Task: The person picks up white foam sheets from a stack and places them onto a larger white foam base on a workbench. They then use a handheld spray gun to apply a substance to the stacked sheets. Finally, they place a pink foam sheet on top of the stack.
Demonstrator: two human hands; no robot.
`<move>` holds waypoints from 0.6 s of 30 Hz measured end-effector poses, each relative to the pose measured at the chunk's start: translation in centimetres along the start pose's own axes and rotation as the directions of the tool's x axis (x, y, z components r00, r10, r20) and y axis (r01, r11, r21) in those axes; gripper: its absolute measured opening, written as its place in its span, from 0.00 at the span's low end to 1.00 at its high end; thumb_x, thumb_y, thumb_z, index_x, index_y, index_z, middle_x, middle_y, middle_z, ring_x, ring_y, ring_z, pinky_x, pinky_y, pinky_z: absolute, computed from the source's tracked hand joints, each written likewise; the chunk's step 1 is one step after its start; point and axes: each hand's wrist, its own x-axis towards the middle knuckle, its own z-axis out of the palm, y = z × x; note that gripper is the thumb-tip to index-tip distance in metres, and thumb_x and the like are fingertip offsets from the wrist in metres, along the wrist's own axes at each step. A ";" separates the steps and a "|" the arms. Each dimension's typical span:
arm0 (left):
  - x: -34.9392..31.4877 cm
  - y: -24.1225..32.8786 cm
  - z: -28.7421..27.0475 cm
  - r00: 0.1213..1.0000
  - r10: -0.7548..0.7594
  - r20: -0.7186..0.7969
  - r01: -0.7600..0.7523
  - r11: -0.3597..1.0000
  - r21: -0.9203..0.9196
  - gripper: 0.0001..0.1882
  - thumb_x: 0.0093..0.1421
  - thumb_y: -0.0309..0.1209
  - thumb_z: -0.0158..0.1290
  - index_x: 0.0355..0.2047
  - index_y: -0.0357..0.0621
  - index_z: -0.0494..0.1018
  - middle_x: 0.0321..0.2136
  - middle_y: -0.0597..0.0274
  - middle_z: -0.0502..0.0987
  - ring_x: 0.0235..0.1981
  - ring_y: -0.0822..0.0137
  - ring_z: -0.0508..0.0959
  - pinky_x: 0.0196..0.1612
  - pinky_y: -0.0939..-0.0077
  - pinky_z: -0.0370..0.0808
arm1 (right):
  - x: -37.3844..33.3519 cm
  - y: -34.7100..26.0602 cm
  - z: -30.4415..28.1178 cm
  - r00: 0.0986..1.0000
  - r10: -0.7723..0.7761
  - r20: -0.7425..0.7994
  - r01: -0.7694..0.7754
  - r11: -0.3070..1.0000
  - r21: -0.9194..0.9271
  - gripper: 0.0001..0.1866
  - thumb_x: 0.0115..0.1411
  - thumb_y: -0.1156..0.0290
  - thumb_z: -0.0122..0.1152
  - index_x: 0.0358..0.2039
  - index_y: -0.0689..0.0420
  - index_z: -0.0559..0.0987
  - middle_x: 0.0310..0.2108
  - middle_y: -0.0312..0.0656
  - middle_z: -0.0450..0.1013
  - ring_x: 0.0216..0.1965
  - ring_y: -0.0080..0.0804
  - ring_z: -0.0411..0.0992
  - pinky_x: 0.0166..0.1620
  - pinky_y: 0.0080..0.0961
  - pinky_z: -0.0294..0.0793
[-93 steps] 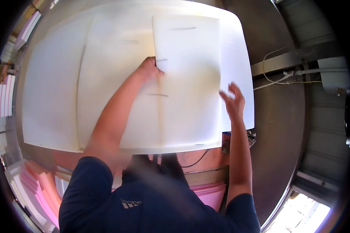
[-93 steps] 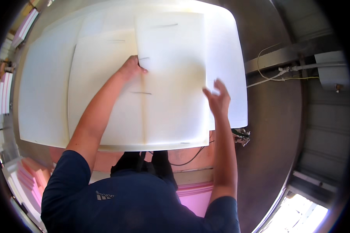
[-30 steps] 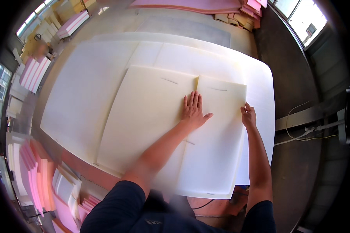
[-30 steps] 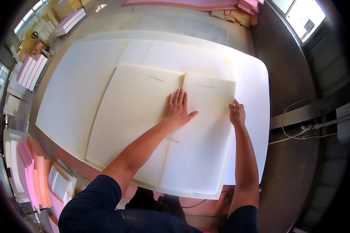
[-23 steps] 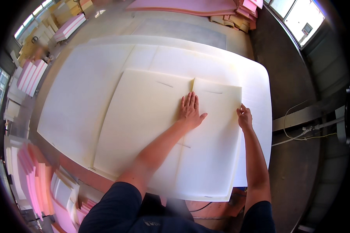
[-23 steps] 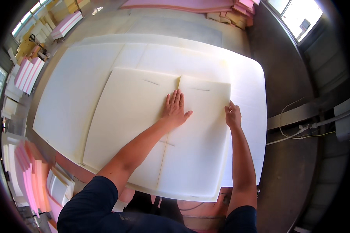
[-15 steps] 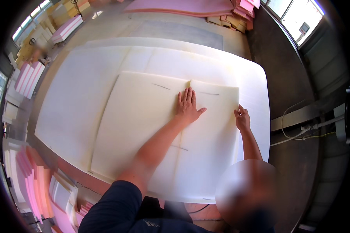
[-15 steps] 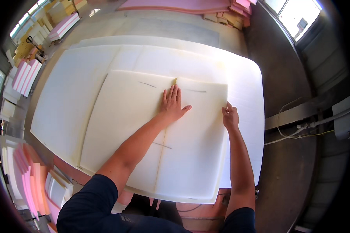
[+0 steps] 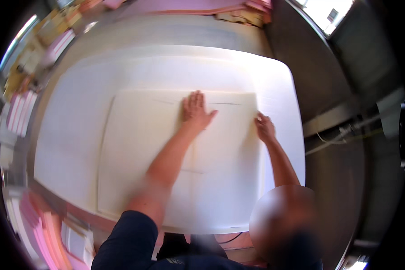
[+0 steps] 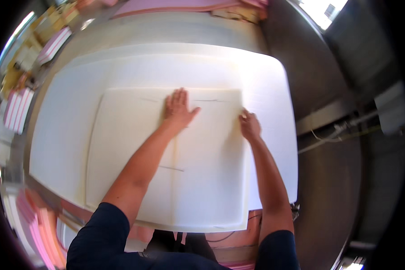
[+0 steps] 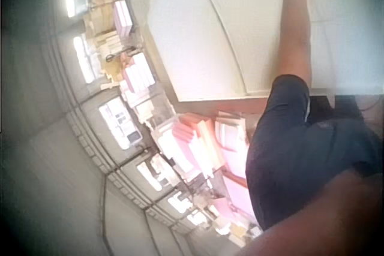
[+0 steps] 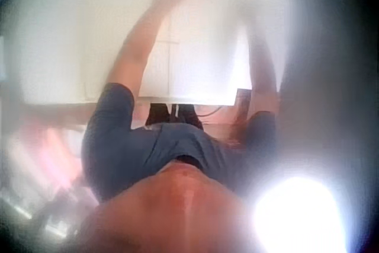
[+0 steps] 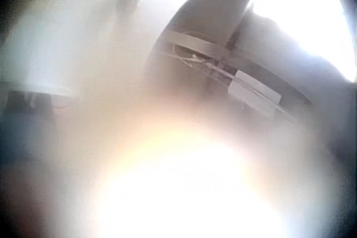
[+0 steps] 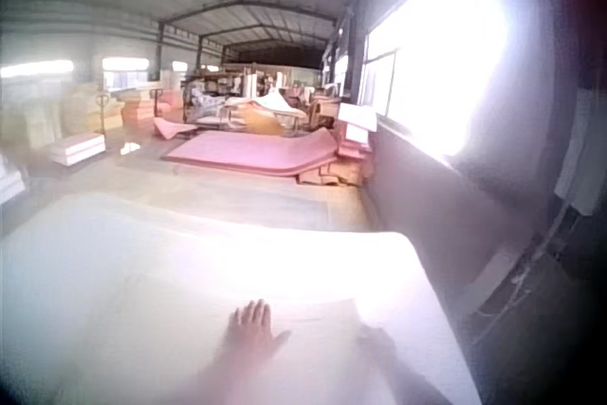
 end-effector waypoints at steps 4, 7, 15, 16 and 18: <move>1.9 -1.4 -0.3 1.000 -0.003 -0.029 0.004 1.000 0.018 0.50 0.64 0.67 0.36 0.74 0.44 0.43 0.75 0.62 0.42 0.76 0.61 0.37 0.74 0.53 0.32 | 0.2 -2.6 -0.3 0.999 -0.017 0.035 0.018 0.999 -0.047 0.25 0.68 0.54 0.48 0.64 0.47 0.68 0.49 0.49 0.73 0.52 0.49 0.73 0.54 0.45 0.72; 2.0 -1.4 -0.1 0.999 -0.014 -0.030 0.015 0.999 0.037 0.50 0.64 0.67 0.37 0.74 0.44 0.42 0.75 0.62 0.41 0.76 0.62 0.38 0.74 0.55 0.31 | -0.8 -5.1 -1.1 0.998 0.039 0.040 -0.036 0.997 -0.062 0.28 0.69 0.56 0.47 0.66 0.54 0.62 0.53 0.48 0.71 0.55 0.47 0.71 0.55 0.43 0.71; 2.6 -1.0 0.9 0.998 -0.047 -0.034 0.048 0.998 0.046 0.51 0.64 0.67 0.37 0.73 0.41 0.42 0.75 0.58 0.39 0.76 0.63 0.38 0.74 0.56 0.32 | -7.2 -1.5 -2.5 0.958 0.134 -0.252 -0.100 0.985 0.143 0.22 0.67 0.57 0.52 0.57 0.52 0.73 0.50 0.45 0.72 0.52 0.44 0.71 0.53 0.41 0.73; 2.9 -0.8 0.9 0.999 -0.045 -0.027 0.046 0.998 0.052 0.52 0.64 0.68 0.37 0.73 0.40 0.42 0.75 0.56 0.39 0.76 0.63 0.37 0.74 0.56 0.32 | -8.9 0.3 -3.3 0.937 0.169 -0.306 -0.110 0.973 0.201 0.20 0.66 0.59 0.54 0.56 0.52 0.75 0.47 0.44 0.73 0.50 0.44 0.72 0.52 0.41 0.74; 2.9 -0.9 1.4 0.997 -0.068 -0.028 0.070 0.995 0.070 0.52 0.63 0.68 0.37 0.73 0.39 0.42 0.75 0.55 0.39 0.76 0.62 0.37 0.74 0.56 0.33 | -13.5 3.5 -5.1 0.902 0.267 -0.339 -0.166 0.940 0.298 0.18 0.65 0.61 0.56 0.53 0.52 0.77 0.43 0.44 0.75 0.47 0.44 0.73 0.49 0.40 0.74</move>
